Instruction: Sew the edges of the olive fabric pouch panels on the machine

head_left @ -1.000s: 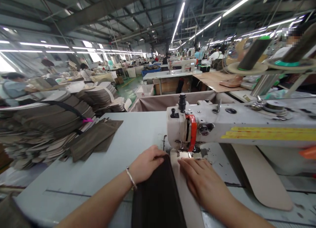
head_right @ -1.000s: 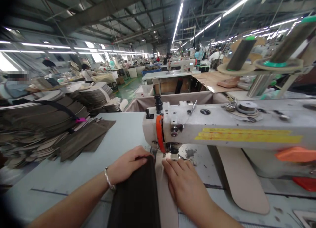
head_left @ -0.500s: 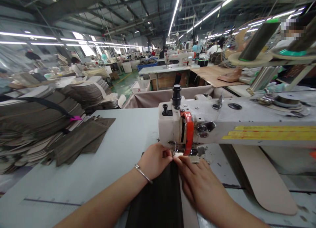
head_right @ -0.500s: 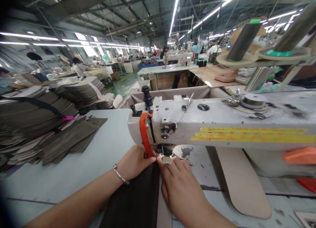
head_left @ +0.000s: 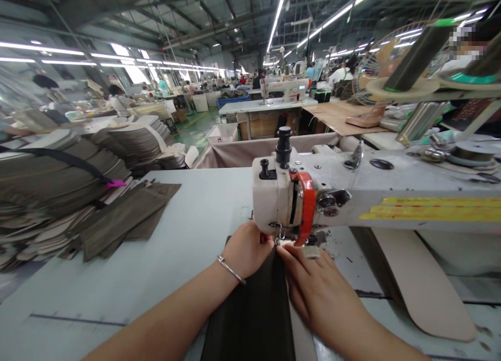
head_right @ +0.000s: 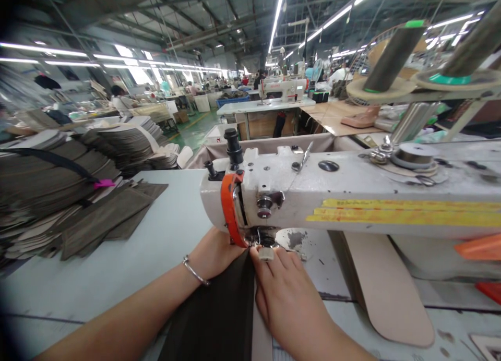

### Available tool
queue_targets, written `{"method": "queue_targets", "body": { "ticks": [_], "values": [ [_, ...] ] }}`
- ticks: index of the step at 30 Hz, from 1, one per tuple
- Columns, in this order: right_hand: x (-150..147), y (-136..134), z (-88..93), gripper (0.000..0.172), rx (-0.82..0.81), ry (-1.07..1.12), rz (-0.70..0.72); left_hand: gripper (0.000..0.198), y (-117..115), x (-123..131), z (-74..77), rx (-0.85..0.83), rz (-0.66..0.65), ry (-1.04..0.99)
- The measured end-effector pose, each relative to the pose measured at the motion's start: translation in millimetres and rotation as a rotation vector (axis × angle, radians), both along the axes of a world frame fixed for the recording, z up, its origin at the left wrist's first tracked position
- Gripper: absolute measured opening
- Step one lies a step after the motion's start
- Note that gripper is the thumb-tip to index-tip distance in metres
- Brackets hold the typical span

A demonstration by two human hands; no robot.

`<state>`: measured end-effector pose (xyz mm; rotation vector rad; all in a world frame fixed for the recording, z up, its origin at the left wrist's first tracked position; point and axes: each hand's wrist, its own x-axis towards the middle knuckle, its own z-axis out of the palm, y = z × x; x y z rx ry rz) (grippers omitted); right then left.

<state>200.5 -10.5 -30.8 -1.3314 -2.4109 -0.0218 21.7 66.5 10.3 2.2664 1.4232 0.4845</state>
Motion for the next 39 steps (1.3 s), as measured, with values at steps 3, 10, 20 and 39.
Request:
{"method": "queue_targets", "body": {
  "ticks": [3,10,20,39],
  "values": [
    [0.0,-1.7,4.7,0.049,-0.007,0.008,0.020,0.012,-6.5,-1.2,2.2,0.041,-0.002,0.044],
    [8.2,-42.4,10.2,0.045,0.102,0.039,0.108,0.028,-94.0,-42.6,1.0,0.251,-0.531,0.131],
    [9.5,-64.8,11.7,0.044,-0.099,0.040,0.067,0.030,-154.1,-53.2,-5.5,0.265,-0.560,0.049],
    [7.3,-55.9,12.3,0.047,0.106,-0.050,0.095,0.043,-57.9,-26.8,-3.9,0.223,-0.276,0.201]
  ]
}}
